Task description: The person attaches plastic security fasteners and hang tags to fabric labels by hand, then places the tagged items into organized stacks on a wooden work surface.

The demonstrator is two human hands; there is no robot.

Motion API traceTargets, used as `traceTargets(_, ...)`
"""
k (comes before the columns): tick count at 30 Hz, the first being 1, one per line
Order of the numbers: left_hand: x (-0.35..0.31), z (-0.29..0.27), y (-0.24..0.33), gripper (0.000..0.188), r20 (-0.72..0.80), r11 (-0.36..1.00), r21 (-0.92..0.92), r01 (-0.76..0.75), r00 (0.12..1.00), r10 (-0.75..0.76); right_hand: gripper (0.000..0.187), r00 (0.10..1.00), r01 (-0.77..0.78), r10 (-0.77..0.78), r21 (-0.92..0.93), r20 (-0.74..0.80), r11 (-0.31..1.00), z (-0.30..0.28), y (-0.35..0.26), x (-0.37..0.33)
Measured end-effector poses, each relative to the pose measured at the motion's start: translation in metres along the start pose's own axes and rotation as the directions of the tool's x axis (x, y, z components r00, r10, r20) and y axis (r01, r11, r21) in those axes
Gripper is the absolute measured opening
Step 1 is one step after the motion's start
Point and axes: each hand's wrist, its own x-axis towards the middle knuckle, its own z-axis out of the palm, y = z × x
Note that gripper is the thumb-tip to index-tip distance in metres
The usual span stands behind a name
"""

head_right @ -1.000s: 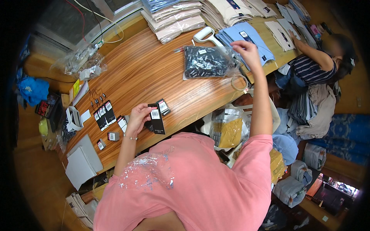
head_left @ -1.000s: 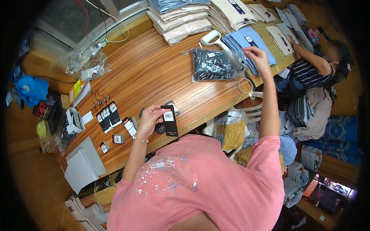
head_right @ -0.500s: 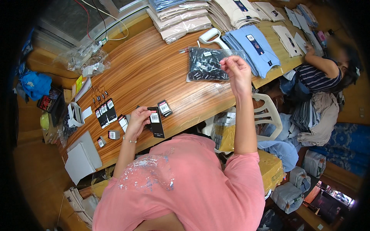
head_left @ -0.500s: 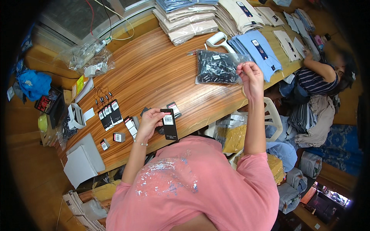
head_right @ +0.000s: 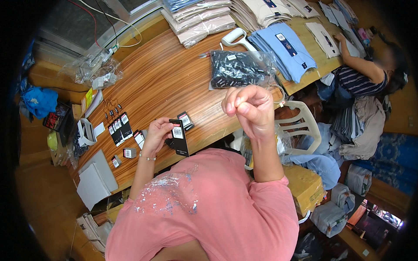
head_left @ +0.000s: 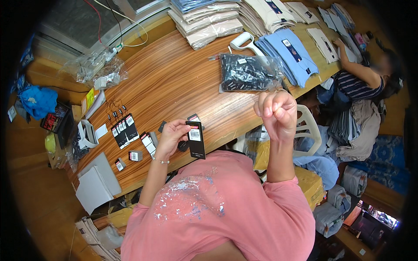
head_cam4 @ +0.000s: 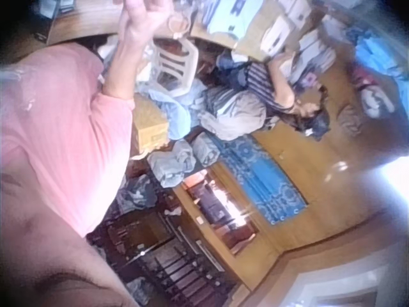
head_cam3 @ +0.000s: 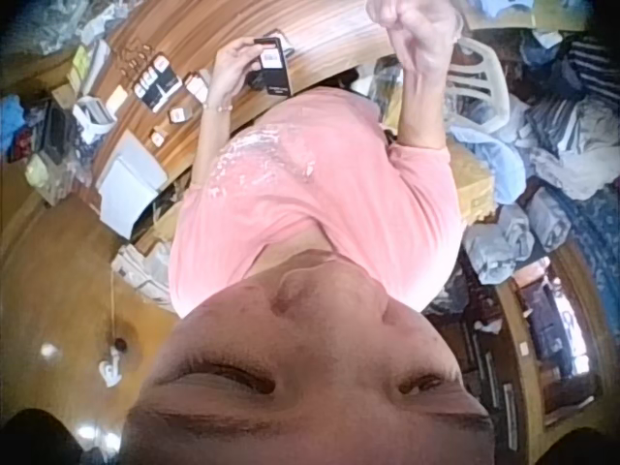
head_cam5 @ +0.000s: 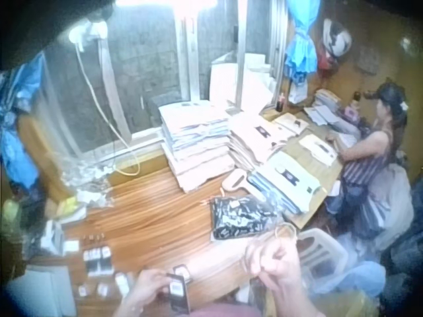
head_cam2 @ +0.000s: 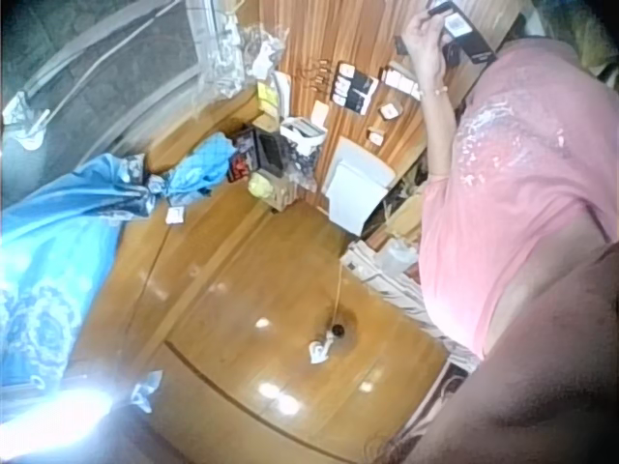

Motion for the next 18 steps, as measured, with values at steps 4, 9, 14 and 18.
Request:
traceTargets(4,-0.003,0.000,0.001,0.009,-0.020,1.000,0.002,-0.004,1.000,0.004,0.009,0.998,0.032,-0.031,-0.021,0.046,0.999,0.008,-0.005,-0.003)
traceTargets(9,-0.003,-0.006,-0.001,0.009,0.012,1.000,-0.007,-0.017,1.000,0.017,0.011,0.997,0.056,-0.053,-0.055,0.064,0.997,0.014,-0.008,-0.007)
traceTargets(14,-0.006,-0.003,-0.001,0.009,0.000,0.999,-0.022,-0.023,1.000,0.023,0.012,0.997,0.048,-0.041,-0.101,0.065,0.994,0.015,-0.012,-0.011)
traceTargets(18,-0.005,-0.006,-0.003,0.009,0.004,1.000,-0.013,-0.025,1.000,0.025,0.011,0.994,0.106,-0.102,-0.176,0.031,0.979,0.012,-0.019,-0.014)
